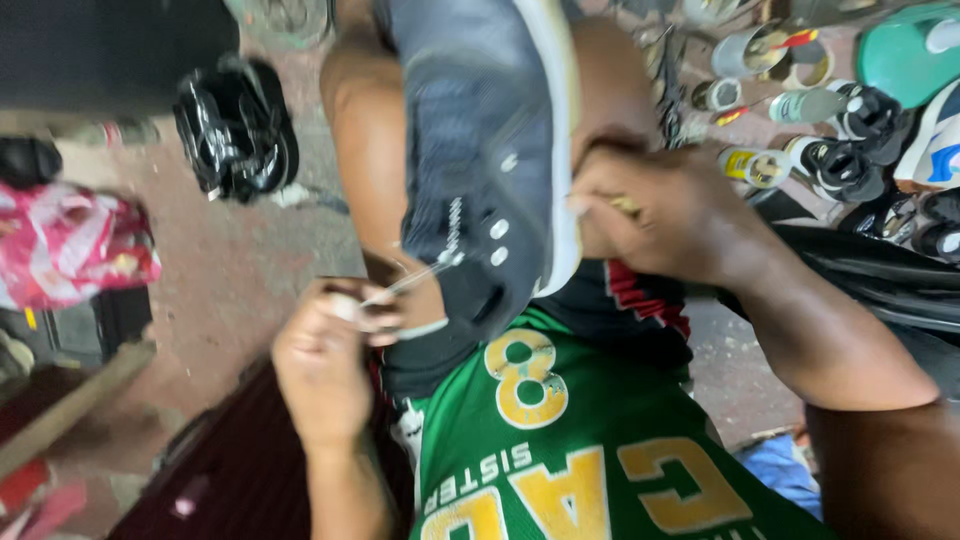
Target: The person holds a dark sneaker on their lap and uses a needle and thread to stitch the sole to the upper. They repeatedly push the needle through the shoe and pull the thread tight to secure the seam.
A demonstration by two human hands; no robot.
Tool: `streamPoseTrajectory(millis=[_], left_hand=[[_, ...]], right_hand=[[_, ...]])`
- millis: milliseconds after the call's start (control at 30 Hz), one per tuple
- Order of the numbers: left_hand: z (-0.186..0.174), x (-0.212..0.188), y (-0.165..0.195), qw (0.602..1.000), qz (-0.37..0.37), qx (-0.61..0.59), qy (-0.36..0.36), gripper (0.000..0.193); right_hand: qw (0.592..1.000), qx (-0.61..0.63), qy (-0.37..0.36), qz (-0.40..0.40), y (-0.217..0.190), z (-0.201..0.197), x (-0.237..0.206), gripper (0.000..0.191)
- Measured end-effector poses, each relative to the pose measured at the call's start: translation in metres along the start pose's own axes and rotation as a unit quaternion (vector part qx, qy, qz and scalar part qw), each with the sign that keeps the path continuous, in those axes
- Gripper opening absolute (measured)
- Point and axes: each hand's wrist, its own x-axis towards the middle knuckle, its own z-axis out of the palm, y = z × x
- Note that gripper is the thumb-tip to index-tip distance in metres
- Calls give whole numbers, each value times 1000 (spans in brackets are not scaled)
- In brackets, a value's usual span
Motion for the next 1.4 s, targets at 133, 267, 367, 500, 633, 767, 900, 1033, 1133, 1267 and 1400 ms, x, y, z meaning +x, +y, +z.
streamPoseTrajectory(millis=[133,267,367,500,633,767,900,1033,1133,1267,1400], left_hand=[[-20,9,8,906,216,346,112,6],[8,3,5,861,323,393,29,36],[21,1,-6,936,182,288,-83,45],[11,-4,-17,952,204,221,-50,15],[6,-11,-20,960,146,-210,-115,15],[21,-12,-10,975,18,-155,-161,22],[50,4,-1,956,87,262,-103,23],[69,31,7,873,196,419,-154,29],[78,44,12,871,279,374,-157,15],[86,48,16,944,81,247,-204,11],[90,50,17,959,60,182,-210,19]], right_hand=[[994,97,3,48,12,-4,1,6],[984,167,7,64,23,-5,-2,12],[984,147,-4,100,28,-2,-4,11],[967,234,-1,96,28,1,-12,8],[974,214,-8,79,28,4,-10,6],[951,283,-27,120,17,7,-2,5],[997,57,28,-38,3,3,4,4],[988,-57,23,-144,-1,-5,7,7],[976,-90,23,-195,3,-10,11,6],[975,-112,14,-193,7,-10,9,6],[974,-94,38,-202,10,-6,8,11]])
